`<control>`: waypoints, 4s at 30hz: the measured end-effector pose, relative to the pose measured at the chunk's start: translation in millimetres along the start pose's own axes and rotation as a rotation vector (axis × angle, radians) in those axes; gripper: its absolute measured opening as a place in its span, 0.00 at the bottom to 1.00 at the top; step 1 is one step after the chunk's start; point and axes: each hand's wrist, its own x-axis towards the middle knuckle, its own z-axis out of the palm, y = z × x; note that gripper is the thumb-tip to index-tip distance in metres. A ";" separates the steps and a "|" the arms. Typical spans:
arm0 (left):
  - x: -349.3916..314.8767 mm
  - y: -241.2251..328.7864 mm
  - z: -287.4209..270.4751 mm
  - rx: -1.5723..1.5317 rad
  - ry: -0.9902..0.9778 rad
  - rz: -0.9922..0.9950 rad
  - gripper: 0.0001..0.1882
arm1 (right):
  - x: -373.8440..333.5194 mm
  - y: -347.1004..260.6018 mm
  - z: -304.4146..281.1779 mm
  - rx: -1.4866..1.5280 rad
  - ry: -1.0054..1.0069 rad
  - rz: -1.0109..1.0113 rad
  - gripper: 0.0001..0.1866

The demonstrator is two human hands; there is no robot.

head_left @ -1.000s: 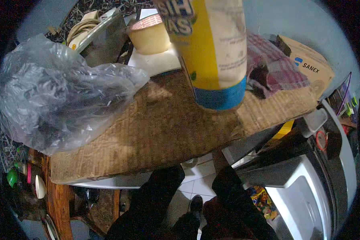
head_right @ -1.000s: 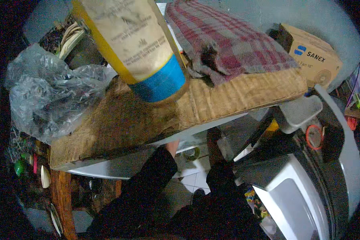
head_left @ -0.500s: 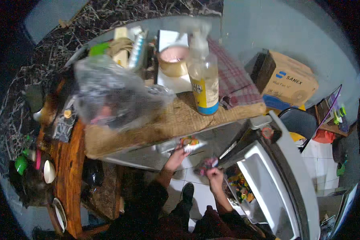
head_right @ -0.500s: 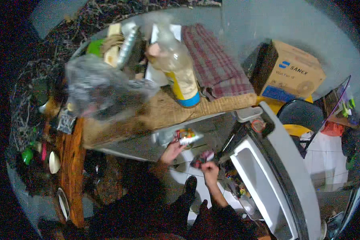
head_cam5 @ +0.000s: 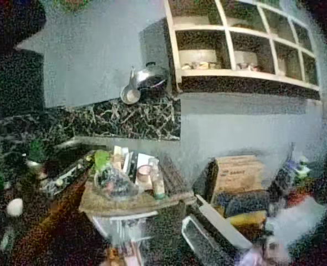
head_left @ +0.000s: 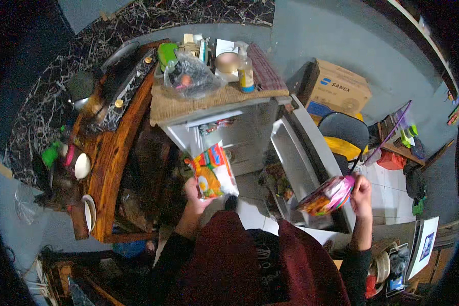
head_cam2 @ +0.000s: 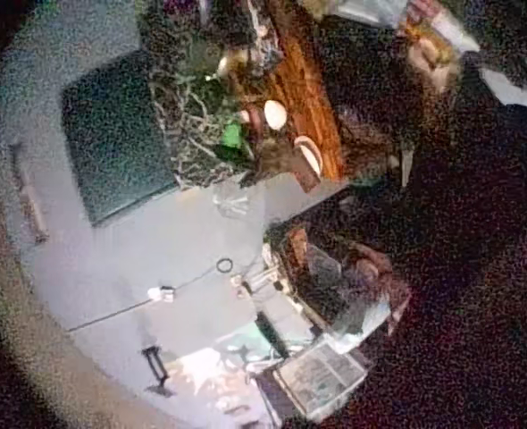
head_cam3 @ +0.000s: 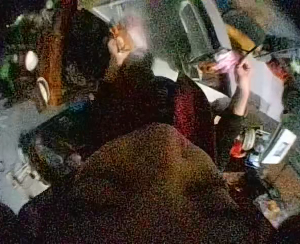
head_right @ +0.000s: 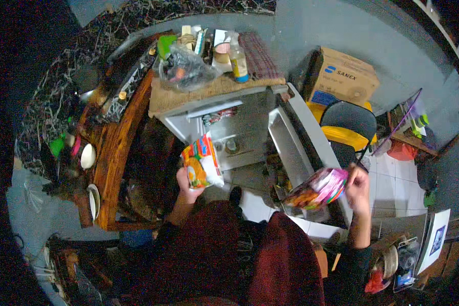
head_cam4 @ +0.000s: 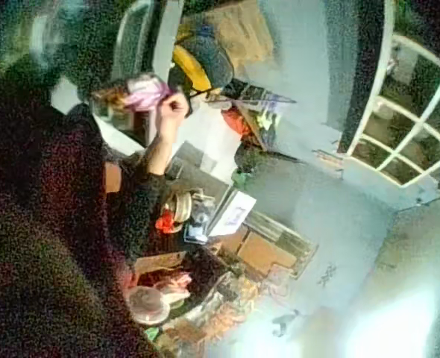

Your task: Transferring instant noodle packets from a refrigerator to a shelf.

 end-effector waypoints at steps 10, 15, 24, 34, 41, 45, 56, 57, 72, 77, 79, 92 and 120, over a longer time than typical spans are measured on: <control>-39.4 -49.9 58.9 0.063 -0.045 -0.098 0.24 | -35.2 43.1 14.4 0.524 0.024 0.168 0.07; -32.0 -26.0 45.6 0.201 0.124 -0.054 0.23 | -55.0 44.0 88.8 0.648 0.158 0.216 0.07; -50.2 48.4 63.3 0.175 0.404 0.210 0.24 | -25.8 47.1 192.0 0.919 -0.019 0.442 0.11; -48.7 70.9 68.4 0.165 -0.181 -0.263 0.26 | -11.2 45.2 237.1 0.747 0.024 0.532 0.10; 31.8 -24.5 76.3 0.106 0.005 -0.489 0.24 | -23.0 50.2 174.5 0.492 0.166 0.541 0.17; 73.6 -107.9 102.1 0.073 -0.066 -0.592 0.23 | -27.3 62.8 78.6 0.234 0.120 0.321 0.24; 192.3 -330.3 225.8 0.101 0.048 -0.402 0.22 | -30.3 6.3 -290.9 0.618 0.331 0.636 0.28; 197.1 -333.1 233.5 0.216 0.028 -0.367 0.22 | -19.3 2.5 -311.4 0.496 0.388 0.619 0.30; 383.6 -454.1 272.4 0.275 0.016 -0.070 0.20 | 191.5 49.8 -452.3 0.250 0.309 0.200 0.29; 523.4 -429.3 353.9 0.333 -0.370 -0.212 0.22 | 355.2 -22.9 -481.3 -0.065 0.036 -0.116 0.35; 580.7 -383.1 407.0 0.453 -0.430 -0.133 0.21 | 431.0 -96.8 -494.1 -0.248 -0.137 -0.118 0.31; 641.9 -356.1 519.4 0.292 -0.062 -0.079 0.16 | 533.8 -214.9 -494.7 0.578 0.275 0.292 0.27; 815.4 -244.1 860.7 1.571 -0.222 0.894 0.15 | 820.1 -426.4 -447.7 0.099 -0.104 0.039 0.18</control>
